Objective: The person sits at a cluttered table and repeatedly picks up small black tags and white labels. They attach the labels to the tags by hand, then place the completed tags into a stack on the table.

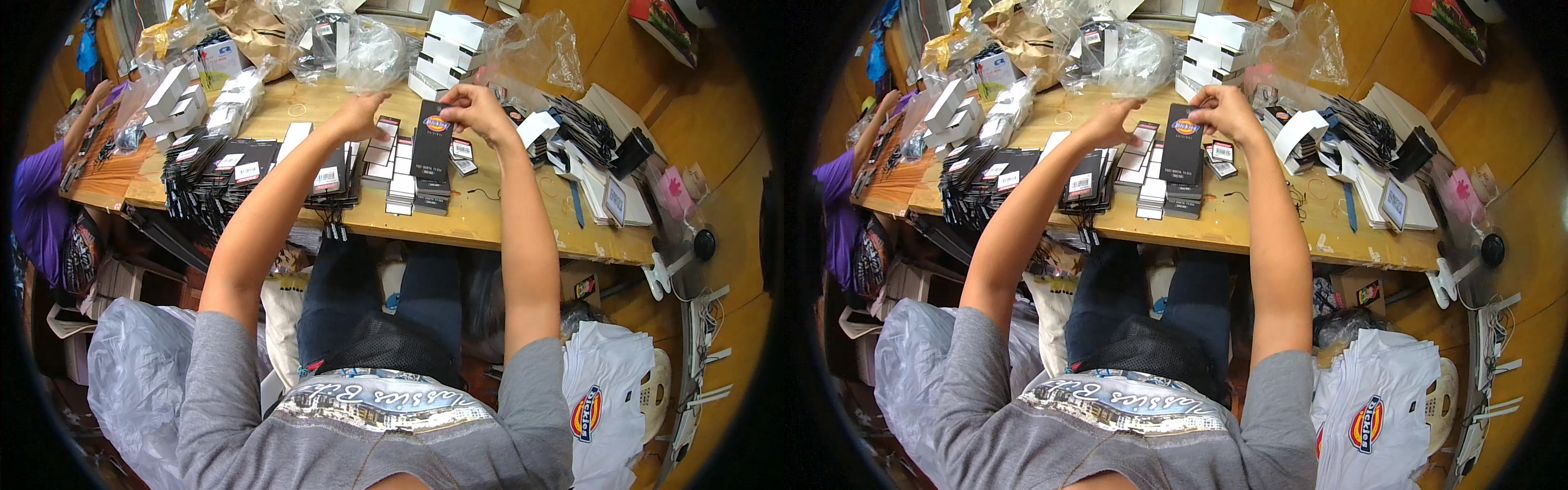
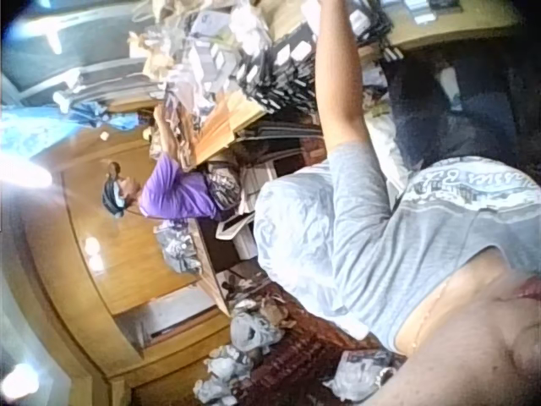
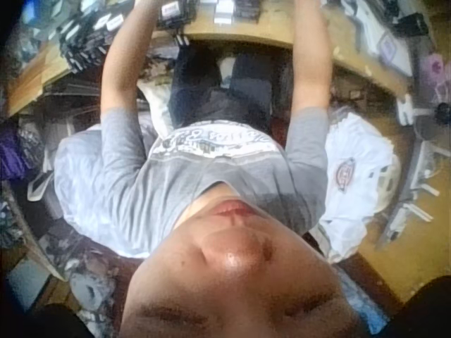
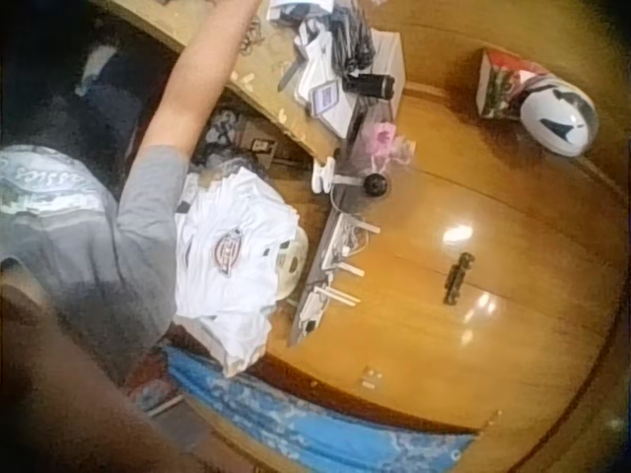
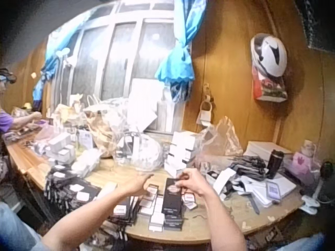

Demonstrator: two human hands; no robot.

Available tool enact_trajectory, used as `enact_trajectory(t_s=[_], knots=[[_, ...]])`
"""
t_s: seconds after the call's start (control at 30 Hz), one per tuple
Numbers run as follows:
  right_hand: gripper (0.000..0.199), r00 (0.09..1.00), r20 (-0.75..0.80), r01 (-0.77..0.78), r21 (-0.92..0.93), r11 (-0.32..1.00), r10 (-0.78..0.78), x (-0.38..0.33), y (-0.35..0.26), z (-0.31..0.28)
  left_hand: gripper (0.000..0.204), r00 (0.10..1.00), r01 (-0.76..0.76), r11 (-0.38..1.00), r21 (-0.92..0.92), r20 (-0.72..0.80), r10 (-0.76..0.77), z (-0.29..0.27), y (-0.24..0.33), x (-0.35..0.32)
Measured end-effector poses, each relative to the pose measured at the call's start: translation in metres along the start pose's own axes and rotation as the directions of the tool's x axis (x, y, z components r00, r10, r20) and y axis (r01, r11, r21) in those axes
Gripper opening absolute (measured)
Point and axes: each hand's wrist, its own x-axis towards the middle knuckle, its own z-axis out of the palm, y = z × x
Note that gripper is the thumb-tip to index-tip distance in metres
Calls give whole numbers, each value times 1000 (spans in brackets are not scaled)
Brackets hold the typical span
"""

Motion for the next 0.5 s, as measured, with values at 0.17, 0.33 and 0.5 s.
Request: enact_trajectory(t_s=[0.17, 0.33, 0.5], knots=[[13, 998, -59, 26, 176, 984, -16, -6, -10, -8, 91, 928, 52, 967, 250, 346, -139, 0, -5, 17], [13, 998, -58, 15, 161, 987, -6, -11, -4, -10, 92, 950, 14, 967, 254, 297, -92, 4, -15, 23], [14, 998, -58, 29, 181, 983, -19, -13, 3, -4, 94, 935, -8, 950, 313, 339, -104, 0, -12, 25]])
